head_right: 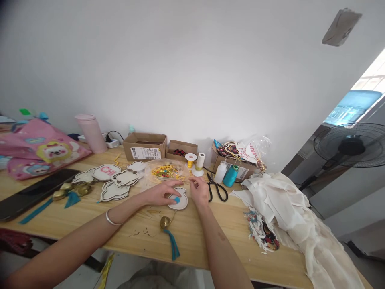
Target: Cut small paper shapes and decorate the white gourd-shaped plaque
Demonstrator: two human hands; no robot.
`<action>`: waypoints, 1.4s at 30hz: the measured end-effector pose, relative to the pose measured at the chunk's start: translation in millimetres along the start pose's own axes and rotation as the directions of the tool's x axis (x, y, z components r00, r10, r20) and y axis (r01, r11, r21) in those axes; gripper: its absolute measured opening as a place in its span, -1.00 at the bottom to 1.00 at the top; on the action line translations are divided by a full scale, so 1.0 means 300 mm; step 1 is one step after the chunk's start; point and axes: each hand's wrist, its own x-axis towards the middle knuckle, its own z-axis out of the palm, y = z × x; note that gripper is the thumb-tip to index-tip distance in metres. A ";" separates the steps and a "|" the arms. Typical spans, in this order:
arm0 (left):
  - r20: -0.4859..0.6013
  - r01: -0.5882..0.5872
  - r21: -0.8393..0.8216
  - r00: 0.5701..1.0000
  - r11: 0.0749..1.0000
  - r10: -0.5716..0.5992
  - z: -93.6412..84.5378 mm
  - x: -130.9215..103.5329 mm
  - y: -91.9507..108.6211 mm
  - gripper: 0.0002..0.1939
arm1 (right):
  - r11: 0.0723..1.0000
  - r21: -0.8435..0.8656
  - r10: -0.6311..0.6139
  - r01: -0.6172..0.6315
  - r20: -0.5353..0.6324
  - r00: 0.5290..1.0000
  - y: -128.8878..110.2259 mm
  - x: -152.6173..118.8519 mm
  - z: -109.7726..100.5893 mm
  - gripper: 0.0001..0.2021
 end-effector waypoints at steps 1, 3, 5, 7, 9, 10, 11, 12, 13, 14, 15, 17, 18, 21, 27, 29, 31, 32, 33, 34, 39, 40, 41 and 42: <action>-0.003 0.006 0.004 1.000 1.000 -0.006 0.006 0.002 0.004 -0.69 | 1.000 0.001 0.001 -0.001 -0.007 1.000 0.001 0.000 -0.004 -0.78; -0.007 0.018 0.008 1.000 1.000 -0.018 0.015 0.005 0.009 -0.72 | 1.000 0.006 0.005 -0.005 -0.021 1.000 0.001 0.002 -0.013 -0.78; -0.006 0.026 0.011 1.000 1.000 -0.026 0.019 0.007 0.016 -0.73 | 1.000 0.013 0.013 -0.012 -0.037 0.999 -0.004 0.004 -0.022 -0.78; -0.001 0.033 0.012 0.999 0.999 -0.033 0.016 0.005 0.025 -0.73 | 1.000 0.021 0.021 -0.020 -0.054 0.998 -0.013 0.004 -0.029 -0.79; 0.005 0.035 0.010 0.999 0.999 -0.035 0.007 0.003 0.041 -0.74 | 0.999 0.025 0.028 -0.026 -0.069 0.997 -0.027 0.002 -0.035 -0.80; 0.007 0.034 0.006 0.999 0.999 -0.034 0.001 0.002 0.051 -0.75 | 0.999 0.024 0.029 -0.027 -0.076 0.997 -0.035 0.000 -0.038 -0.80; 0.010 0.032 0.001 0.999 0.999 -0.032 -0.004 0.002 0.060 -0.76 | 0.999 0.021 0.028 -0.027 -0.082 0.996 -0.042 -0.001 -0.041 -0.80; 0.012 0.029 -0.005 1.000 1.000 -0.029 -0.008 0.002 0.069 -0.77 | 1.000 0.016 0.026 -0.024 -0.087 0.996 -0.049 -0.002 -0.043 -0.80; 0.014 0.027 -0.011 1.000 1.000 -0.027 -0.012 0.003 0.077 -0.78 | 1.000 0.009 0.020 -0.020 -0.089 0.996 -0.054 -0.003 -0.045 -0.80; 0.015 0.025 -0.018 1.000 1.000 -0.025 -0.015 0.005 0.081 -0.78 | 1.000 0.001 0.012 -0.012 -0.089 0.996 -0.058 -0.003 -0.046 -0.80; 0.017 0.024 -0.025 1.000 0.999 -0.023 -0.017 0.008 0.083 -0.78 | 1.000 -0.007 0.002 -0.003 -0.086 0.996 -0.060 -0.002 -0.047 -0.80; 0.025 0.025 -0.043 0.999 0.999 -0.024 -0.021 0.014 0.077 -0.77 | 1.000 -0.020 -0.019 0.018 -0.074 0.997 -0.057 0.000 -0.048 -0.80; 0.030 0.031 -0.054 0.999 0.998 -0.030 -0.023 0.016 0.071 -0.75 | 0.999 -0.025 -0.028 0.026 -0.068 0.997 -0.053 0.001 -0.047 -0.80; 0.043 0.069 -0.077 0.997 0.995 -0.066 -0.039 0.013 0.052 -0.71 | 0.999 -0.030 -0.044 0.043 -0.045 0.998 -0.041 0.000 -0.044 -0.80; 0.202 0.030 0.058 0.979 0.998 -0.041 -0.067 -0.025 0.056 -0.63 | 0.998 -0.013 -0.063 0.063 0.029 0.998 -0.046 -0.015 -0.032 -0.82; 0.242 0.041 0.135 0.968 0.990 -0.073 -0.063 -0.035 0.066 -0.55 | 0.998 -0.011 -0.067 0.067 0.043 0.997 -0.050 -0.020 -0.029 -0.83; 0.275 0.074 0.208 0.953 0.975 -0.131 -0.059 -0.039 0.074 -0.48 | 0.998 -0.015 -0.066 0.067 0.043 0.997 -0.053 -0.022 -0.028 -0.83; 0.291 0.093 0.236 0.943 0.967 -0.162 -0.059 -0.040 0.077 -0.46 | 0.998 -0.018 -0.064 0.065 0.040 0.997 -0.053 -0.023 -0.028 -0.84; 0.305 0.115 0.258 0.933 0.959 -0.193 -0.059 -0.040 0.078 -0.43 | 0.998 -0.021 -0.062 0.063 0.037 0.997 -0.053 -0.023 -0.029 -0.84; 0.316 0.134 0.271 0.923 0.953 -0.220 -0.060 -0.040 0.078 -0.41 | 0.998 -0.023 -0.060 0.061 0.036 0.998 -0.054 -0.023 -0.029 -0.83; 0.340 0.152 0.264 0.910 0.953 -0.239 -0.059 -0.048 0.061 -0.35 | 0.998 -0.034 -0.051 0.053 0.044 0.998 -0.059 -0.022 -0.032 -0.84; 0.337 0.141 0.257 0.914 0.956 -0.226 -0.056 -0.051 0.056 -0.34 | 0.998 -0.036 -0.049 0.051 0.046 0.998 -0.061 -0.022 -0.032 -0.84; 0.331 0.129 0.250 0.920 0.960 -0.210 -0.052 -0.053 0.052 -0.33 | 0.998 -0.037 -0.047 0.049 0.047 0.998 -0.062 -0.022 -0.032 -0.84; 0.323 0.115 0.242 0.927 0.963 -0.192 -0.047 -0.056 0.048 -0.33 | 0.998 -0.038 -0.045 0.047 0.048 0.998 -0.063 -0.022 -0.032 -0.84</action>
